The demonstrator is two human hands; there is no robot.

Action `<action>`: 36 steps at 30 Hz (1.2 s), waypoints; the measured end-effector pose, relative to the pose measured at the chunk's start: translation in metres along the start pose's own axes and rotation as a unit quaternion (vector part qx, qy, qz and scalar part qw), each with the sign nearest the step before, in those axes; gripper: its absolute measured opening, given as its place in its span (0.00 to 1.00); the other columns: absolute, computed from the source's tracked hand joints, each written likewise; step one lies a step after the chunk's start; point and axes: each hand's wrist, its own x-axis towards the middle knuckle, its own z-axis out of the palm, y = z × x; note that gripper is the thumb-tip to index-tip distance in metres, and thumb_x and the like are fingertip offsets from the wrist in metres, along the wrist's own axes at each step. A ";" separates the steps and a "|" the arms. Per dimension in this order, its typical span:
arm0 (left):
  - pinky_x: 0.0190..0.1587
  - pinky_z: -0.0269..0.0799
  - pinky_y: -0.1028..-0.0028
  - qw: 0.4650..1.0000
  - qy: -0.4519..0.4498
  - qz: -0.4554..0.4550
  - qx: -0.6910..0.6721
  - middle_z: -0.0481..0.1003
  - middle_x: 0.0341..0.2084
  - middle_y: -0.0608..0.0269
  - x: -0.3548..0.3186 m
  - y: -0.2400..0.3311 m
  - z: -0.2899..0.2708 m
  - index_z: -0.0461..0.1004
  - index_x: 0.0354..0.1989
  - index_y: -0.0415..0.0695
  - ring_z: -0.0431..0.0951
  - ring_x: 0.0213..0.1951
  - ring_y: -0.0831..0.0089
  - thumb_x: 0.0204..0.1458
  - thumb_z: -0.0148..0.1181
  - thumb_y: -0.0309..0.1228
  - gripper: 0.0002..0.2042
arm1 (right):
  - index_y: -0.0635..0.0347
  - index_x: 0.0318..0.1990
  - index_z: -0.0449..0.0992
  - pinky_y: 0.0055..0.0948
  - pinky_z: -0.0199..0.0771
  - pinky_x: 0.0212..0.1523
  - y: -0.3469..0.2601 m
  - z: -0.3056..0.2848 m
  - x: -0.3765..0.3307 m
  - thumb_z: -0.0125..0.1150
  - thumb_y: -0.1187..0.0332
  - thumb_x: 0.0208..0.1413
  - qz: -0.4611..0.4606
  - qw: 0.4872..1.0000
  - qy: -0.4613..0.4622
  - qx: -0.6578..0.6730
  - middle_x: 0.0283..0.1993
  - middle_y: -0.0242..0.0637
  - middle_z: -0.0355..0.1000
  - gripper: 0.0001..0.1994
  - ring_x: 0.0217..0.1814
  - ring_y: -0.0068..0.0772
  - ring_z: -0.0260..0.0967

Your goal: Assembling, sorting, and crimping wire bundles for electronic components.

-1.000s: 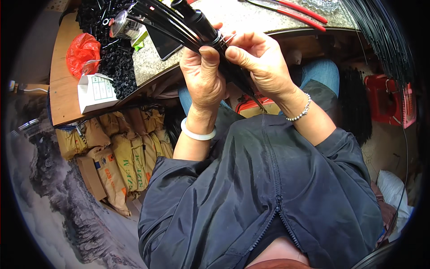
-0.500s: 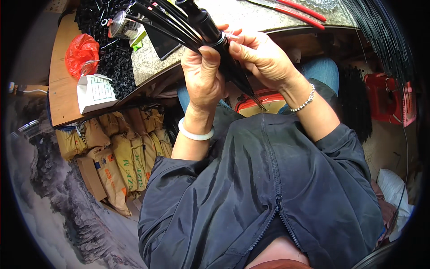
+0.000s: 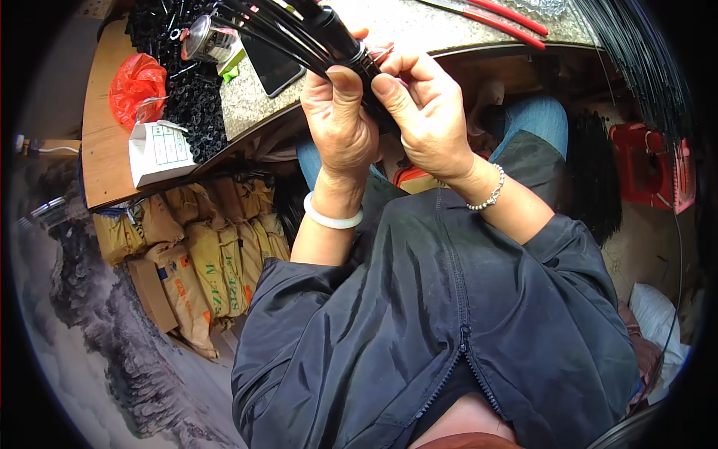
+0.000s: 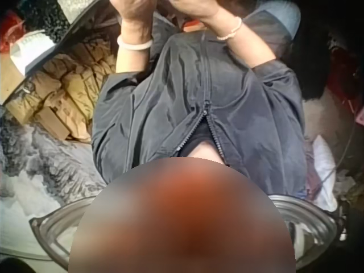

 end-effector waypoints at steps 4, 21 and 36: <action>0.51 0.67 0.68 1.000 -0.007 -0.014 -0.025 0.72 0.38 0.52 -0.002 0.001 -0.002 0.58 0.53 0.36 0.73 0.45 0.64 0.52 0.52 0.49 0.30 | 0.66 0.38 0.73 0.16 0.71 0.38 0.003 0.001 0.003 0.61 0.74 0.51 -0.017 0.997 0.013 0.069 0.36 0.31 0.71 0.08 0.35 0.16 0.68; 0.53 0.64 0.66 0.997 -0.071 -0.010 -0.015 0.73 0.37 0.53 -0.001 0.003 -0.001 0.58 0.52 0.34 0.72 0.46 0.64 0.54 0.49 0.47 0.28 | 0.62 0.36 0.73 0.13 0.65 0.41 -0.014 -0.027 0.022 0.58 0.71 0.54 0.159 0.968 -0.131 0.143 0.40 0.28 0.70 0.05 0.36 0.13 0.64; 0.34 0.73 0.75 0.992 -0.075 -0.044 -0.094 0.73 0.21 0.60 0.024 0.037 0.002 0.64 0.48 0.27 0.75 0.23 0.73 0.42 0.63 0.25 0.24 | 0.63 0.40 0.68 0.29 0.70 0.37 0.013 -0.015 -0.011 0.62 0.71 0.49 -0.083 0.932 -0.106 -0.336 0.32 0.42 0.71 0.12 0.33 0.42 0.71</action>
